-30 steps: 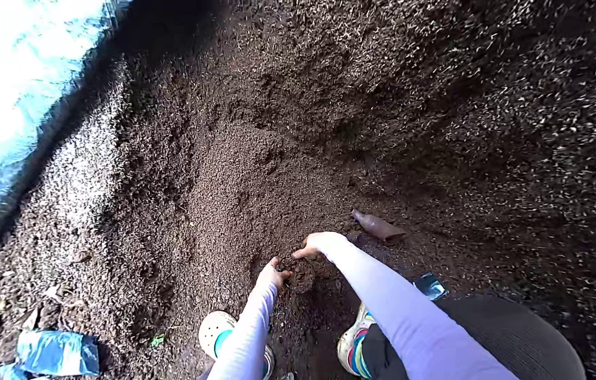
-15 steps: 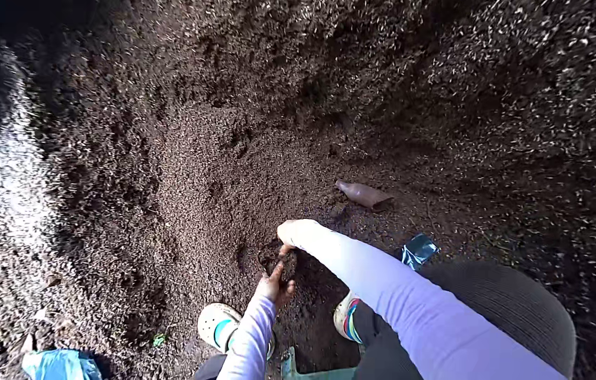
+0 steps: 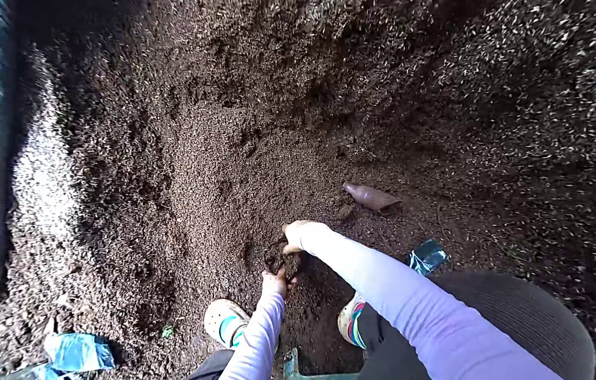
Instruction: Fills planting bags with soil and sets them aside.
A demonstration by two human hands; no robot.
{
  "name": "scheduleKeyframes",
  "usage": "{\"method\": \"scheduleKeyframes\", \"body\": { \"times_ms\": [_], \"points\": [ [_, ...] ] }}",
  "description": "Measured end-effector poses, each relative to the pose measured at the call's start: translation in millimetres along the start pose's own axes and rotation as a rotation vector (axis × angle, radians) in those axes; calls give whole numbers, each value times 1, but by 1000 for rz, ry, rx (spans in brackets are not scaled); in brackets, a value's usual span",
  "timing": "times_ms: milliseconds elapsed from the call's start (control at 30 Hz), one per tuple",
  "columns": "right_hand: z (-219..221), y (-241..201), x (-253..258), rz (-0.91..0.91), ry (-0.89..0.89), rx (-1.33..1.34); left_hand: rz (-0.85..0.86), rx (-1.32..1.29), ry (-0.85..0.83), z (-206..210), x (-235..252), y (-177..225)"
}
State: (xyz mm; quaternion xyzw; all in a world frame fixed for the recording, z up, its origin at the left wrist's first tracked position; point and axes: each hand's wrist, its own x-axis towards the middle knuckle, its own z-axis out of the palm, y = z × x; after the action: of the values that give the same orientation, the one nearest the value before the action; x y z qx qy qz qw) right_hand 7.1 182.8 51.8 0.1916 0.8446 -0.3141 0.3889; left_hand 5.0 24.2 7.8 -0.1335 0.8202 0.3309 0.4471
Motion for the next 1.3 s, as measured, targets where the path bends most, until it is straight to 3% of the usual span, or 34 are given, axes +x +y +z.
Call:
{"method": "scheduleKeyframes", "body": {
  "times_ms": [133,300,467,600,667,767,833,900,933,1033,1167,1300],
  "points": [
    [4,-6,31,45,-40,91,6,-18,-9,3,3,1],
    [11,-11,63,-47,-76,-83,5,-39,-22,0,4,-1],
    [2,-21,25,-147,-19,-183,10,35,-18,1,1,5],
    [9,1,30,-312,25,-224,-22,32,-136,-9,2,8],
    [-3,9,34,-328,-13,-208,-13,19,-199,-18,-1,12],
    [-56,-5,27,-224,-103,-184,154,308,-174,-38,-13,10],
    [-88,-11,54,-228,89,-111,397,574,15,-37,-14,-2],
    [-115,-13,107,-335,496,-66,716,661,230,-26,1,-22],
    [-136,-22,120,-361,611,-74,846,667,291,-22,10,-28],
    [-181,-48,157,-467,899,-117,984,653,303,-21,26,-31],
    [-166,-58,203,-436,989,-71,983,535,229,-23,29,-27],
    [-118,-37,198,-268,708,55,845,360,112,-33,27,-9]
  ]
}}
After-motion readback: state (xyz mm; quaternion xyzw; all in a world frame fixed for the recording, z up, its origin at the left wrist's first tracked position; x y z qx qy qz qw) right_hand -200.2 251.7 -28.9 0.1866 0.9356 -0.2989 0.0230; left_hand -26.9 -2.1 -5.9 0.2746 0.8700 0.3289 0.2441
